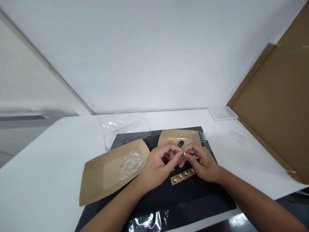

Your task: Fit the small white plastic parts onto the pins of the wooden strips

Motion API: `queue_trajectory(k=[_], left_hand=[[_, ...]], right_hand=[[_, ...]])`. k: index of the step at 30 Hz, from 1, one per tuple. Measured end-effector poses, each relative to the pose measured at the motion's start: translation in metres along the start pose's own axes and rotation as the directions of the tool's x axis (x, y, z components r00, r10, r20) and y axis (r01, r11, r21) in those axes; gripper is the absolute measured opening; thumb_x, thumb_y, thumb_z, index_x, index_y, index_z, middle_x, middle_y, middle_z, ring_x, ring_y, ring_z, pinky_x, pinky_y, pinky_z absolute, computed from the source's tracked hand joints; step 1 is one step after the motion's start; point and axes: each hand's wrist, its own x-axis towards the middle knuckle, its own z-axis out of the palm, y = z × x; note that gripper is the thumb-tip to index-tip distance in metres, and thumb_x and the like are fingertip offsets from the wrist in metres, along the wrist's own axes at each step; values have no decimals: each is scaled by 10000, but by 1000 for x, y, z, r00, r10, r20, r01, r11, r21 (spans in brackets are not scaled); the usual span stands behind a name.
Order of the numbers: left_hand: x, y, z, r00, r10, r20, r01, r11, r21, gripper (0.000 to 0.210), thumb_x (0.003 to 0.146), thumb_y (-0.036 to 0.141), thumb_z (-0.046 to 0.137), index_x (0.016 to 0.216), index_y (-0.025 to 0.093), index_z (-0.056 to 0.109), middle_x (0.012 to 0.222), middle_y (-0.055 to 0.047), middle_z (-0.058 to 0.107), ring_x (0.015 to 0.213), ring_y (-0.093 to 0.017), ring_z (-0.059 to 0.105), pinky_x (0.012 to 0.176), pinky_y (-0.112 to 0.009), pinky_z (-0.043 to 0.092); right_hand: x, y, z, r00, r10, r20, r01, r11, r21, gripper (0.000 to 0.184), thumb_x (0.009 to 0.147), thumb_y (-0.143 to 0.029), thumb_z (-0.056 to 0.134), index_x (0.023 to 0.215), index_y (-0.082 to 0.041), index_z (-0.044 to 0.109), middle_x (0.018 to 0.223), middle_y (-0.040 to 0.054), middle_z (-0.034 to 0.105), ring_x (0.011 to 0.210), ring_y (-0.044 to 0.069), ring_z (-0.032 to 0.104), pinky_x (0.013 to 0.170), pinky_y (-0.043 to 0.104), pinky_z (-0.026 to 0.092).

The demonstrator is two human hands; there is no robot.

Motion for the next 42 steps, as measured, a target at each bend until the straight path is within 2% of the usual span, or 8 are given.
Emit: queue_trajectory(k=[7,10,13,16,20,25,34,42], left_hand=[[-1,-4,2,998,43,-51,-42,999,24,206,1024,375,624,992,186,702,850,-23,652,628,-97,606,546,-212,513],[1,-5,-2,980,165,-113,-143,973,179,144,1036,318,596,1004,200,672,903,-20,637,642,-93,605,552,-210,506],[3,-4,-10,943,290,-163,-198,882,427,113,1038,272,569,989,205,645,929,-24,624,698,-112,612,565,-216,491],[5,-6,-18,922,337,-191,-152,768,622,108,1037,252,551,972,198,617,932,-25,633,689,-122,609,599,-249,486],[9,-13,-27,894,399,-202,-105,626,772,118,1039,238,537,961,193,612,877,-16,651,627,-129,586,636,-293,458],[10,-20,-33,891,413,-187,-94,572,815,123,1028,245,568,953,193,650,859,-18,685,618,-143,606,658,-302,466],[10,-25,-40,945,298,-135,-64,574,816,143,1019,225,593,946,207,714,992,-33,756,680,-152,665,664,-287,465],[10,-28,-41,948,281,-149,-25,533,845,167,1029,301,624,953,220,749,906,-33,767,717,-185,681,683,-296,460]], right_hand=[[1,-2,1,999,28,29,-30,995,92,146,1101,-349,537,1108,-207,566,926,55,789,809,162,795,768,325,659],[1,1,2,999,44,-8,-43,995,85,133,1099,-337,536,1141,-215,569,935,49,793,764,159,787,720,318,651],[3,2,-1,993,-19,-120,7,995,-101,87,1066,-284,592,1126,-237,633,928,33,791,780,166,769,769,342,627],[8,3,-6,962,-162,-221,81,938,-337,54,1006,-234,668,1036,-260,705,985,41,761,956,207,731,902,395,577],[12,3,-12,937,-222,-272,93,904,-417,43,981,-224,689,1003,-259,703,970,45,722,939,218,687,875,398,555],[14,7,-12,938,-201,-283,63,901,-430,24,973,-231,684,976,-255,684,915,35,706,892,220,676,837,392,548],[12,12,-11,944,-161,-289,20,900,-436,15,961,-258,680,966,-245,685,911,36,697,823,199,631,774,363,535],[12,13,-10,947,-84,-310,-50,914,-402,39,945,-257,689,974,-231,691,863,17,680,768,173,623,741,333,510]])
